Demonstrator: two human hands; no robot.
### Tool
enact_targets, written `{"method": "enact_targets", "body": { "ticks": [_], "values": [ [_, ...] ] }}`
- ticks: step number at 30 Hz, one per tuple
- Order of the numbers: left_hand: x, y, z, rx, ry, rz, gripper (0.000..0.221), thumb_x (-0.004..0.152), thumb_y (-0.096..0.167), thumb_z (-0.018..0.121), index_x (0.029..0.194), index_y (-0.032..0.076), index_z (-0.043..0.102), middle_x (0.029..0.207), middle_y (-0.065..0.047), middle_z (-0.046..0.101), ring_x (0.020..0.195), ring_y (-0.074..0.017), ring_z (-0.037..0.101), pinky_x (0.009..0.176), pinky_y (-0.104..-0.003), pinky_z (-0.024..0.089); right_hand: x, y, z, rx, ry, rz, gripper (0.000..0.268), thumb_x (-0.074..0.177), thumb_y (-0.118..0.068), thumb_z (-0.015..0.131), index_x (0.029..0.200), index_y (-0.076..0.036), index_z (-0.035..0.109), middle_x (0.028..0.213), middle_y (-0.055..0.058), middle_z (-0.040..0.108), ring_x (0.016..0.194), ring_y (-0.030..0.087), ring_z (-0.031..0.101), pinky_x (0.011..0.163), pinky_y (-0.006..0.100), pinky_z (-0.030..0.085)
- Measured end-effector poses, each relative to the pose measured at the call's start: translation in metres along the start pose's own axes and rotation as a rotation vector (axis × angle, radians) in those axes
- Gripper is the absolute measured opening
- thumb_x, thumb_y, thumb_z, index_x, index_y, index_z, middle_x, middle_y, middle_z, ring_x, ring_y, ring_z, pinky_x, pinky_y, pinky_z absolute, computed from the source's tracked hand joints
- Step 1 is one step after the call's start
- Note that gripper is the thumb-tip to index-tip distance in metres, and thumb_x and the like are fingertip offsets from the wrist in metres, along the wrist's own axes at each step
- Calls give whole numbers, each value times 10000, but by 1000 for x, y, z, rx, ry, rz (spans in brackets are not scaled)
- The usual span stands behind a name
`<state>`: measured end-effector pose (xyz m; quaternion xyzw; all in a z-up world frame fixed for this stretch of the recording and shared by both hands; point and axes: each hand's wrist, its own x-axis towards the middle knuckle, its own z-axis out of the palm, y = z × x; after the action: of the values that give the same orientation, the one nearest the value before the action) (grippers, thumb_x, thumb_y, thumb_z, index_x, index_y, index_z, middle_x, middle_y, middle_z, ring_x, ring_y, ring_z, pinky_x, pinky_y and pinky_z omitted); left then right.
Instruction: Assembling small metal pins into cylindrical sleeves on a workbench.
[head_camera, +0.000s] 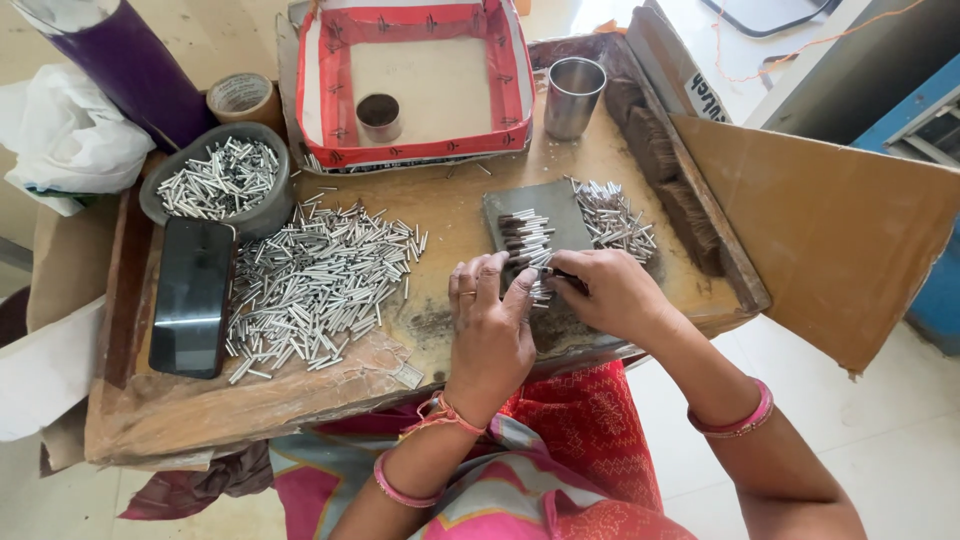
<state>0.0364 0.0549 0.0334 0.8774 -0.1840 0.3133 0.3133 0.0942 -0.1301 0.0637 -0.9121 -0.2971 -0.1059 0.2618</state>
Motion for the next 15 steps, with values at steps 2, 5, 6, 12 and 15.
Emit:
{"method": "enact_targets", "body": {
  "ticks": [2, 5, 6, 12, 15],
  "values": [
    [-1, -1, 1, 7, -7, 5, 392, 833, 23, 662, 1225, 42, 657, 1339, -227, 542, 1314, -448, 454, 1177, -598, 286, -1, -1, -1, 34, -14, 7, 179, 874, -174, 710, 1020, -70, 701, 810, 175, 693, 767, 396, 669, 653, 466, 523],
    [-1, -1, 2, 9, -14, -5, 368, 826, 32, 666, 1193, 43, 656, 1343, -222, 539, 1322, -446, 452, 1183, -598, 287, 0, 1, -1, 49, 79, -38, 167, 902, -176, 712, 1026, -65, 696, 829, 173, 680, 779, 387, 672, 661, 455, 529],
    [-2, -1, 1, 5, -17, -10, 376, 822, 34, 666, 1198, 37, 654, 1345, -224, 533, 1324, -448, 450, 1183, -597, 287, 1, 1, 0, 26, 99, -37, 176, 890, -169, 707, 1036, -72, 699, 858, 166, 694, 770, 387, 672, 650, 455, 530],
    [1, 1, 0, -4, -12, -7, 409, 844, 36, 654, 1253, 22, 647, 1359, -232, 516, 1329, -446, 444, 1180, -591, 283, 3, 2, -2, -49, 13, -19, 180, 886, -175, 701, 1038, -81, 684, 834, 152, 699, 782, 383, 678, 663, 471, 524],
    [0, 1, -1, 18, -20, 17, 406, 845, 31, 639, 1250, 25, 656, 1367, -229, 517, 1328, -440, 446, 1179, -593, 276, 4, 3, -4, -42, -41, -15, 196, 874, -194, 711, 1029, -79, 675, 824, 150, 696, 789, 382, 677, 664, 473, 521]
  ]
}}
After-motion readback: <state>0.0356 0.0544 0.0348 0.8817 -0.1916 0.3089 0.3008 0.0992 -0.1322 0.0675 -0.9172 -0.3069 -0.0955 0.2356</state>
